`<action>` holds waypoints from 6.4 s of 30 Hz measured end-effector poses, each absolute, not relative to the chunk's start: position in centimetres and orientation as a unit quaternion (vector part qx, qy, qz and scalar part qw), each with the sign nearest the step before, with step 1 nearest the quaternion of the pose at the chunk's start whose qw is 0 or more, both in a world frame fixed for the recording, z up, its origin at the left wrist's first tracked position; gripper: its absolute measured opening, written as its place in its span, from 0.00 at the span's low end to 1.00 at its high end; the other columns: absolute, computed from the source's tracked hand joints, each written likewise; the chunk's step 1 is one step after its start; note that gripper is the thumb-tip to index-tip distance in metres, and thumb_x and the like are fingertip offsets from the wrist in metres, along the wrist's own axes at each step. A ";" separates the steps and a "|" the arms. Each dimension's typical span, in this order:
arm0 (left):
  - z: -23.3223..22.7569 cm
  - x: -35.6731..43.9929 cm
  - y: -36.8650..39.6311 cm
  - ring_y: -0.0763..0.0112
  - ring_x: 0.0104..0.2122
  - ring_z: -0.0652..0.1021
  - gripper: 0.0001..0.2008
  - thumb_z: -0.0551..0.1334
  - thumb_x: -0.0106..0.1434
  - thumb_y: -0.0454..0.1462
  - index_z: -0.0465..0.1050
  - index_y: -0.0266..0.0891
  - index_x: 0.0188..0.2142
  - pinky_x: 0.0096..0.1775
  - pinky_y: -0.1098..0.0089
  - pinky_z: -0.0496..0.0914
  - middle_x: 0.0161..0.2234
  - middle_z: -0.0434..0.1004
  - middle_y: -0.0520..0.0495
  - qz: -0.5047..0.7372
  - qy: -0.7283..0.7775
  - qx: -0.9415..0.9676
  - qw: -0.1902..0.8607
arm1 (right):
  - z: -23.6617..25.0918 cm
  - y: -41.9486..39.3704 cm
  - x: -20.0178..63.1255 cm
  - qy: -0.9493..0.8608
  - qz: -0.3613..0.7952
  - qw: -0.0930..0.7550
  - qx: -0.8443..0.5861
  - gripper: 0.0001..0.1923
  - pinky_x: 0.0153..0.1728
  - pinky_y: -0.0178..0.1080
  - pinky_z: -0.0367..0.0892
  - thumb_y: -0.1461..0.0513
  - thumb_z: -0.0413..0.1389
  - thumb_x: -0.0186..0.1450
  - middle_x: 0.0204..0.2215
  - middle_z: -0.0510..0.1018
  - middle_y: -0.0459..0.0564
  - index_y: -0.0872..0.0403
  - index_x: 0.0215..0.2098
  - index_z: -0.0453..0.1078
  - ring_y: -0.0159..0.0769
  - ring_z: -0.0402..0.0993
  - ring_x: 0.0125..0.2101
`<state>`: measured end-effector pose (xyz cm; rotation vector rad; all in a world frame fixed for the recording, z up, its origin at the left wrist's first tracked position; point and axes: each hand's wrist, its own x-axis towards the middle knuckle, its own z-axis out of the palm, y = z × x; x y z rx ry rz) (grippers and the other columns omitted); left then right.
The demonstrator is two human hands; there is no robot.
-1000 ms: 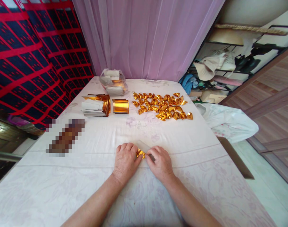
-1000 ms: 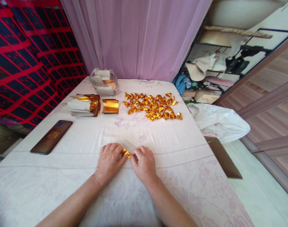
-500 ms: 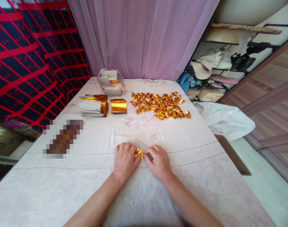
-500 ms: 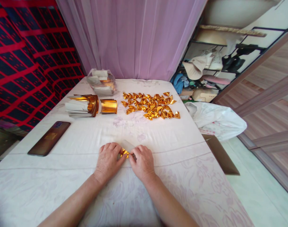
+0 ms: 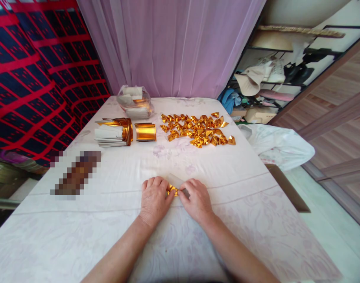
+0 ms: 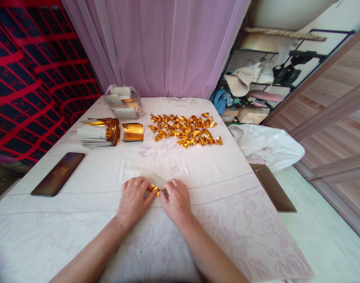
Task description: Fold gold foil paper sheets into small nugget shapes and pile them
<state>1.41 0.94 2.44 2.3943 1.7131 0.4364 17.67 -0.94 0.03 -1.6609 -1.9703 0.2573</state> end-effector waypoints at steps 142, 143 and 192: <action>4.0 0.9 2.4 0.58 0.41 0.74 0.07 0.58 0.67 0.39 0.73 0.41 0.42 0.42 0.60 0.62 0.36 0.78 0.45 0.018 0.555 0.823 0.119 | 1.1 -0.3 17.3 -0.699 0.120 0.201 -0.676 0.03 0.32 0.33 0.60 0.62 0.57 0.66 0.33 0.75 0.45 0.51 0.32 0.70 0.33 0.73 0.33; 3.8 0.9 2.5 0.58 0.41 0.74 0.07 0.58 0.67 0.38 0.73 0.42 0.42 0.42 0.60 0.62 0.37 0.77 0.46 0.028 0.551 0.825 0.125 | 1.1 -0.2 17.5 -0.703 0.122 0.199 -0.671 0.03 0.32 0.33 0.60 0.63 0.56 0.66 0.33 0.75 0.45 0.51 0.33 0.70 0.33 0.73 0.33; 3.6 0.4 2.9 0.60 0.42 0.71 0.15 0.54 0.69 0.40 0.74 0.56 0.52 0.45 0.59 0.60 0.39 0.72 0.45 0.053 0.506 0.852 0.125 | 1.5 0.9 17.5 -0.710 0.184 0.259 -0.628 0.07 0.33 0.31 0.62 0.65 0.49 0.65 0.28 0.77 0.44 0.51 0.32 0.68 0.31 0.73 0.30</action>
